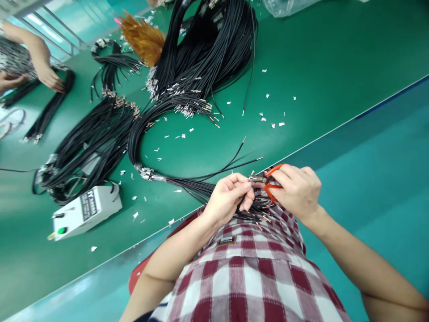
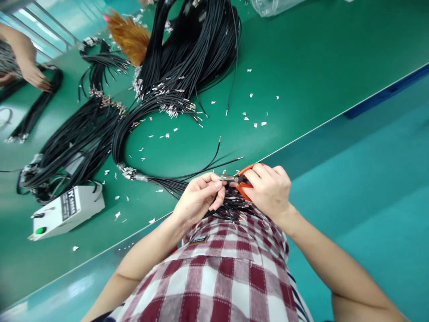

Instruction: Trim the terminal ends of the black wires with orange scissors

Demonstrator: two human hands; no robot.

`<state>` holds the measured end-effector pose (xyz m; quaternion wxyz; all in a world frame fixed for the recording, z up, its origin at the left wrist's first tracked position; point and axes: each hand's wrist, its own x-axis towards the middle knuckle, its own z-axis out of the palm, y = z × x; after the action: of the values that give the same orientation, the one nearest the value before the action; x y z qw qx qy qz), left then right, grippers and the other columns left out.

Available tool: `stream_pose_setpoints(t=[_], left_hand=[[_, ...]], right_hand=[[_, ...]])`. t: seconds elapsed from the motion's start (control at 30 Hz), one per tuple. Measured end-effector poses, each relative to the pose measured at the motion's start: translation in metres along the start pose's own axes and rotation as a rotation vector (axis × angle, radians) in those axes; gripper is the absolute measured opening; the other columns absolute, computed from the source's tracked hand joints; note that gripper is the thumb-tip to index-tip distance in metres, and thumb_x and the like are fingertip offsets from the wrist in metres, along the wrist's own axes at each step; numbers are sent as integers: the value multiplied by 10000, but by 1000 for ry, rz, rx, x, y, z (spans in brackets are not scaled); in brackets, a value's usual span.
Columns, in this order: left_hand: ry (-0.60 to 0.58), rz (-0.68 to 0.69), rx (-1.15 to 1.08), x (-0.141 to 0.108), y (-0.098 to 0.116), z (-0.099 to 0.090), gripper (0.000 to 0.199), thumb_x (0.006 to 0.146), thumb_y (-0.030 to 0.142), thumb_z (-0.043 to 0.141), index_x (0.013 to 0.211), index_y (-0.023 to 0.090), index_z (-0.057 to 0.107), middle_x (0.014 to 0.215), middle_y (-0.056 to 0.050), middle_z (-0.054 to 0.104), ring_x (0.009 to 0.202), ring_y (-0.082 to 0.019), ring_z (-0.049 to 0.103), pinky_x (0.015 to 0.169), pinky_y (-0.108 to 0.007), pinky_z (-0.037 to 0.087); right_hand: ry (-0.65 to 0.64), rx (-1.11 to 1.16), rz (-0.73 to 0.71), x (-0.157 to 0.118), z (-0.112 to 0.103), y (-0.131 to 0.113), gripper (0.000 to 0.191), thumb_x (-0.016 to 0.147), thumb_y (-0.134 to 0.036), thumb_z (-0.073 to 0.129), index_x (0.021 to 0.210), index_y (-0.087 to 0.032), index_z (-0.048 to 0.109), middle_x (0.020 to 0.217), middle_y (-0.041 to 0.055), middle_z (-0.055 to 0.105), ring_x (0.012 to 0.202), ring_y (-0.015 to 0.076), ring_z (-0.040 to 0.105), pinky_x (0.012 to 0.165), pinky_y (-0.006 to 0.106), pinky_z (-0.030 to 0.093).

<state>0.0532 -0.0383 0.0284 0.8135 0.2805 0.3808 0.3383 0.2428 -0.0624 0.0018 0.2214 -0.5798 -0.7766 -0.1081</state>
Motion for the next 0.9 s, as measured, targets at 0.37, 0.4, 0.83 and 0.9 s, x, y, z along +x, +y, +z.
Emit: stream_pose_setpoints(t=[0.37,0.4,0.83,0.9], left_hand=[[-20,-12,-56,-1,1,-3,315,740,290,803,740,138,526,553,7,636,351,-58,477,378,-174,302],[-19,-12,-56,-1,1,-3,315,741,292,802,739,138,528,551,9,633,351,-56,472,380,-175,304],[22,-37,-65,2,2,-6,299,721,296,814,742,123,572,552,13,618,350,-52,470,357,-168,297],[26,-27,-59,2,1,-7,301,721,301,814,743,122,573,554,12,621,350,-55,482,350,-165,303]], right_hand=[[-3,-23,-17,-1,3,-1,236,890,-354,632,721,-198,683,682,18,692,608,162,546,655,343,263],[-4,-17,-14,-1,3,-2,244,893,-351,627,712,-198,681,670,16,688,599,160,539,654,343,261],[-75,161,27,-4,4,2,281,905,-328,607,664,-195,665,624,17,665,581,145,531,643,348,268],[-125,496,124,-10,3,6,344,891,-424,634,634,-195,643,607,10,643,568,140,535,626,330,305]])
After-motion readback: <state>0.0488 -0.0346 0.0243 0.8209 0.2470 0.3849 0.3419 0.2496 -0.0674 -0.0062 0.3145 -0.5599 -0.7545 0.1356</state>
